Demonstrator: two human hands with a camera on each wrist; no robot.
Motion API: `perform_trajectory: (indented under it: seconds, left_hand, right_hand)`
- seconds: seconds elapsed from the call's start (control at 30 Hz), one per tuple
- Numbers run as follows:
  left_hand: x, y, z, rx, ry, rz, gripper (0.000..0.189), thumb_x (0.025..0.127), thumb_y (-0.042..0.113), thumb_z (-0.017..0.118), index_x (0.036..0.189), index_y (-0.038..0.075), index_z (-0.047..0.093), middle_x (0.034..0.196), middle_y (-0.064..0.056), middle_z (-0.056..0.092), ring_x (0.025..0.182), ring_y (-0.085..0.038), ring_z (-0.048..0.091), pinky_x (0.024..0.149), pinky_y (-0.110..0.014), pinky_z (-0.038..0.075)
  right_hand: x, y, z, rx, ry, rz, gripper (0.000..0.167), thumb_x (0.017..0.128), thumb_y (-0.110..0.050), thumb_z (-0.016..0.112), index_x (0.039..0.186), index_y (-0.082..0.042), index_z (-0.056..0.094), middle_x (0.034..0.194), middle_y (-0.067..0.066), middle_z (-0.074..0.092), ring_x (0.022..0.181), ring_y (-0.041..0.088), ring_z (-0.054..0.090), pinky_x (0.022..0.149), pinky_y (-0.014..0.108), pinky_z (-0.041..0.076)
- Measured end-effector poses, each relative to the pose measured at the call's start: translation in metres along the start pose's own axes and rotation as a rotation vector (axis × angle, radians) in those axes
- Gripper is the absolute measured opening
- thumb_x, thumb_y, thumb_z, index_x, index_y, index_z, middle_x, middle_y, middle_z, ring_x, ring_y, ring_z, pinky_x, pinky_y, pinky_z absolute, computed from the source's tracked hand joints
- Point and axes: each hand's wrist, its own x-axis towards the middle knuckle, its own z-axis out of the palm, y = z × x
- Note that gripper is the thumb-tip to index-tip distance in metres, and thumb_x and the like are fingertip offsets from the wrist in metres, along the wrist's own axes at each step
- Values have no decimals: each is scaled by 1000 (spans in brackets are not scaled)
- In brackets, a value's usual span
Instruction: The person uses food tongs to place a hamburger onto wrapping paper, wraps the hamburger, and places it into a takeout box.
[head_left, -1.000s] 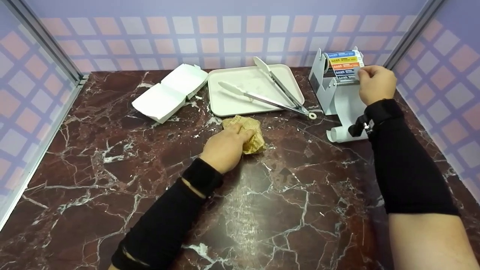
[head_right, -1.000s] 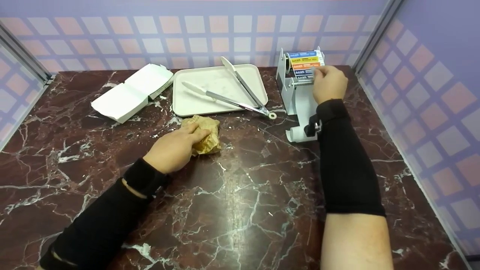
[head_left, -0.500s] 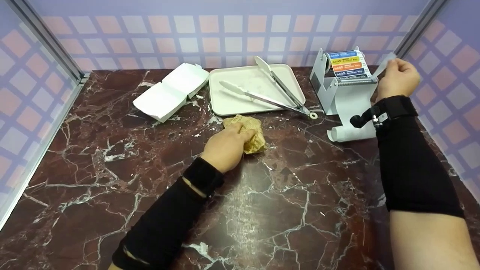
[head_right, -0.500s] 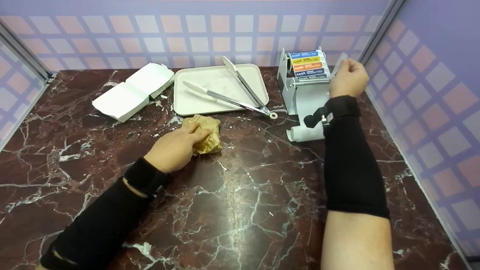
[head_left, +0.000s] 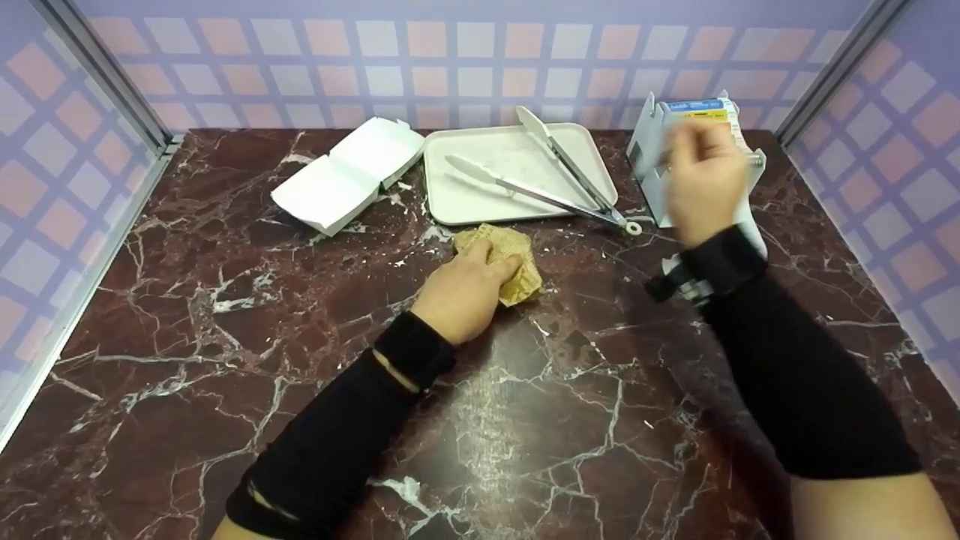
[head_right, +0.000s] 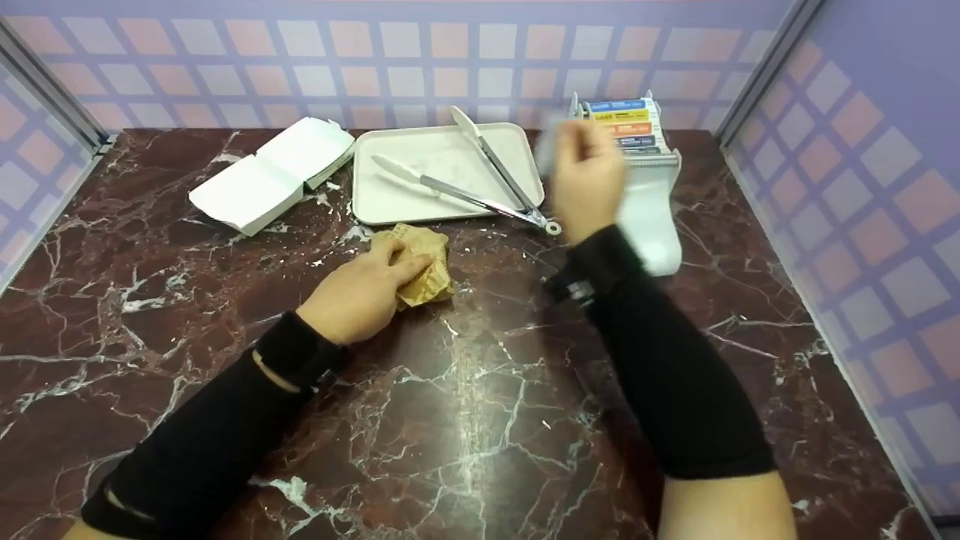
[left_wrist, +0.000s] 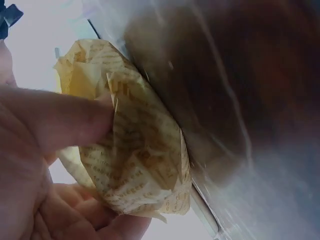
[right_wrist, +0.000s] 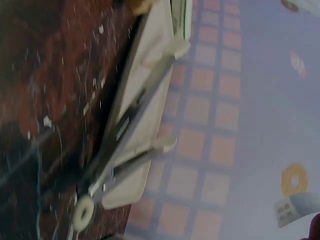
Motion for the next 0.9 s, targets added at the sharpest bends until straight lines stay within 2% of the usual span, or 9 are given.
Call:
perform_trajectory:
  seconds: [0.13, 0.2, 0.23, 0.37, 0.5, 0.6, 0.7, 0.8, 0.9]
  left_hand:
    - [0, -2, -1, -30, -48, -19, 74, 102, 40, 65, 167, 27, 32, 164, -23, 30, 138, -41, 52, 84, -45, 66]
    - [-1, -2, -1, -35, -61, -12, 85, 98, 59, 64, 168, 25, 29, 161, -22, 31, 139, -40, 48, 85, -44, 65]
    - [-2, -1, -1, -39, -64, -8, 86, 98, 64, 60, 168, 25, 27, 159, -21, 32, 141, -39, 46, 90, -46, 64]
    - [-4, 5, 1, -60, -58, 33, 82, 104, 62, 50, 168, 19, 23, 153, -22, 38, 134, -36, 51, 103, -49, 59]
    - [-6, 10, 1, -89, -53, 73, 85, 103, 57, 57, 167, 10, 27, 156, -26, 40, 131, -38, 57, 103, -50, 59]
    - [-10, 10, 0, -91, -42, 98, 83, 100, 54, 64, 161, 5, 35, 158, -27, 41, 134, -38, 57, 109, -49, 56]
    - [-16, 9, -2, -66, -37, 99, 85, 98, 53, 67, 161, 5, 36, 164, -24, 38, 145, -37, 50, 120, -48, 46]
    - [-25, 12, -3, 0, -41, 82, 93, 96, 54, 71, 164, 5, 32, 168, -23, 33, 154, -38, 38, 128, -50, 34]
    - [-32, 18, -3, 91, -49, 59, 94, 95, 54, 71, 165, 5, 31, 166, -24, 34, 155, -40, 36, 130, -53, 30]
  right_hand:
    - [-30, -2, 32, -40, -211, -5, 14, 105, -10, 63, 95, -6, 72, 77, -3, 68, 65, 13, 60, 61, 25, 53]
    - [-41, -1, 45, -88, -282, 12, 15, 105, -15, 64, 96, -6, 71, 80, -1, 67, 67, 14, 60, 61, 25, 53]
    - [-46, 0, 51, -115, -317, 25, 17, 105, -17, 63, 97, -5, 71, 80, 0, 66, 67, 14, 59, 60, 25, 53]
    - [-64, 3, 71, -223, -419, 44, 19, 107, -21, 62, 97, -7, 69, 80, 2, 65, 66, 14, 58, 56, 25, 52]
    - [-83, 8, 87, -296, -511, 57, 18, 108, -21, 59, 97, -8, 66, 81, 5, 65, 68, 17, 60, 58, 27, 53]
    - [-92, 13, 93, -359, -520, 53, 21, 109, -21, 57, 99, -5, 65, 83, 6, 66, 74, 20, 60, 65, 30, 51]
    - [-96, 17, 97, -389, -493, 60, 23, 109, -21, 55, 101, -2, 65, 86, 8, 65, 82, 25, 60, 74, 34, 48]
    - [-97, 18, 98, -386, -480, 85, 25, 110, -22, 53, 105, 0, 64, 89, 9, 63, 86, 28, 60, 78, 38, 48]
    - [-98, 17, 98, -383, -475, 103, 26, 111, -22, 52, 106, 0, 63, 88, 8, 61, 86, 28, 59, 78, 38, 48]
